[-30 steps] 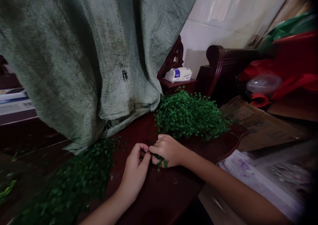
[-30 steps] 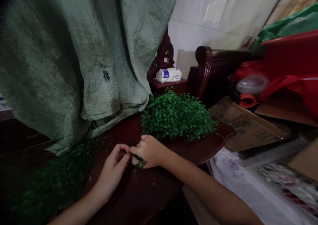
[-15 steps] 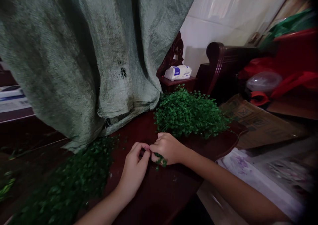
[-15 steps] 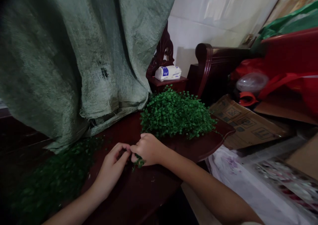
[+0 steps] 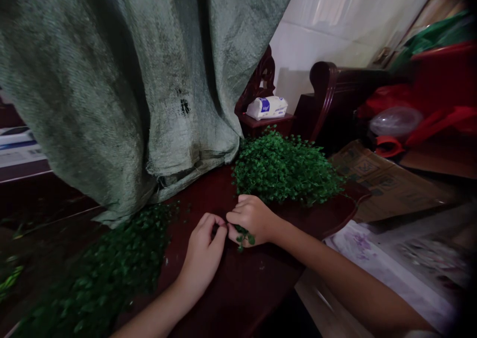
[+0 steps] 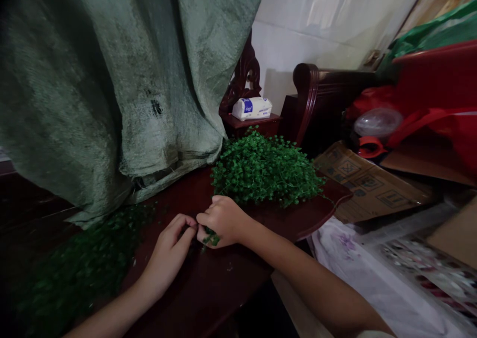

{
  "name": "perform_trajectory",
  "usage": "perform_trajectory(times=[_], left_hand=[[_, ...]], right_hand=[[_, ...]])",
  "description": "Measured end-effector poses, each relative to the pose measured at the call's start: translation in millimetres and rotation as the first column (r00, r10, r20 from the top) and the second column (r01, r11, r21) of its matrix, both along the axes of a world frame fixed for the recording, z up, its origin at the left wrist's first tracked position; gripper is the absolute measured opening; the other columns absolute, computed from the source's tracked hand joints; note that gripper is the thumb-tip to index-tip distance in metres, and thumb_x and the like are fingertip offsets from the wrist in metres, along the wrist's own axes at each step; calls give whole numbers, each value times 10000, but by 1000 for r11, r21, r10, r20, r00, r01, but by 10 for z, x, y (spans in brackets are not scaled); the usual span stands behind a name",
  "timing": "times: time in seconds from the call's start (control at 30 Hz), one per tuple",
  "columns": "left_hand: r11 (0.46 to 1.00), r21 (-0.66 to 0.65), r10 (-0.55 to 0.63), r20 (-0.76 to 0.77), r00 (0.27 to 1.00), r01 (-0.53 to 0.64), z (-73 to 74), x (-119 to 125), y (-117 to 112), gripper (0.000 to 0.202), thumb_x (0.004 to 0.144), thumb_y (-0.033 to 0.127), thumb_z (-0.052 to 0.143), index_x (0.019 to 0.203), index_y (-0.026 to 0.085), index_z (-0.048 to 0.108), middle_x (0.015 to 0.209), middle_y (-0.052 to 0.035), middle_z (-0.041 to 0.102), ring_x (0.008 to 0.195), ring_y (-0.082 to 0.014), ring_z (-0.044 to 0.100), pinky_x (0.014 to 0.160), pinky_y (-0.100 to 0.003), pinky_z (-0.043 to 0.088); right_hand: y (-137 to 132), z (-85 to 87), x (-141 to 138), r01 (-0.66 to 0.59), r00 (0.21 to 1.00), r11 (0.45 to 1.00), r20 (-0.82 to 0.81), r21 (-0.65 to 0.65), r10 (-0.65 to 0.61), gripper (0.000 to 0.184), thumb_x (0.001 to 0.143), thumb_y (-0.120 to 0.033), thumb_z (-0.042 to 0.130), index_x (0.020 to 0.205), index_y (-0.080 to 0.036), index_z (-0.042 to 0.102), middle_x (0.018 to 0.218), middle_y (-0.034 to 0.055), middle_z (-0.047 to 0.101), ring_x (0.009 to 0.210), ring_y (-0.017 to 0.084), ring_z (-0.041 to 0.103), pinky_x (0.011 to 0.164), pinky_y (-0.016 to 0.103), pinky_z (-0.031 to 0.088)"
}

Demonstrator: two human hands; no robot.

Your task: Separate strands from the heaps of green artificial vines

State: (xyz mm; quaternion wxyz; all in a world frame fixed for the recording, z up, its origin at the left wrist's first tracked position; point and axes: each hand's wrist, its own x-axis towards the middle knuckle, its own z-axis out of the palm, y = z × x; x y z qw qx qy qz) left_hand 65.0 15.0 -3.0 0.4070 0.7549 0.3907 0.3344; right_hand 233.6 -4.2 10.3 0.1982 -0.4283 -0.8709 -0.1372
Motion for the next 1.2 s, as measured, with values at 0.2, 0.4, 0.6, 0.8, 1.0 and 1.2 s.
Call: perform_trajectory(times=[0.2,0.4,0.6,0.8,1.0,1.2], left_hand=[[997,-38,-65,13,998,66,-6,1,-10,231,851,270,386,626,229,415,676,19,450,653,-185,479,608,-280,340],[997,18,-71,-17,997,72,-4,-1,-21,294,891,318,366,611,233,387,672,11,441,639,-186,472,580,-280,329],[994,87,-63,-122,991,74,-34,4,14,296,881,333,347,603,237,380,642,15,443,597,-181,480,568,-281,331],[991,119,-37,-166,985,57,-36,10,41,308,869,359,327,584,244,349,620,12,443,570,-180,472,552,-284,323],[993,110,-22,-178,984,42,-49,7,48,293,873,346,323,601,242,359,633,9,448,590,-187,476,569,-293,318],[994,103,-12,-183,983,31,-71,0,54,284,869,337,324,603,242,358,633,14,437,593,-187,468,579,-298,313]], right_hand=[[-8,22,-4,-1,1000,1000,-21,-4,1,211,783,-237,449,579,-196,487,471,-17,548,450,119,455,600,292,292],[14,14,-10,17,1000,999,-9,36,-17,262,826,-231,424,578,-191,495,475,-13,561,448,119,457,590,293,281],[9,-12,-9,53,999,997,-9,57,-53,295,846,-260,421,571,-187,499,479,-8,564,452,121,467,596,293,271],[3,-28,-30,85,996,994,-35,73,-83,301,833,-254,437,545,-187,489,447,-19,534,429,108,424,567,290,238],[3,-40,-45,79,994,991,-78,106,-71,294,817,-224,454,527,-183,480,437,-27,535,426,101,426,565,285,241],[2,-34,-56,71,995,991,-74,114,-62,295,821,-199,448,529,-185,486,441,-27,539,428,101,432,567,288,242]])
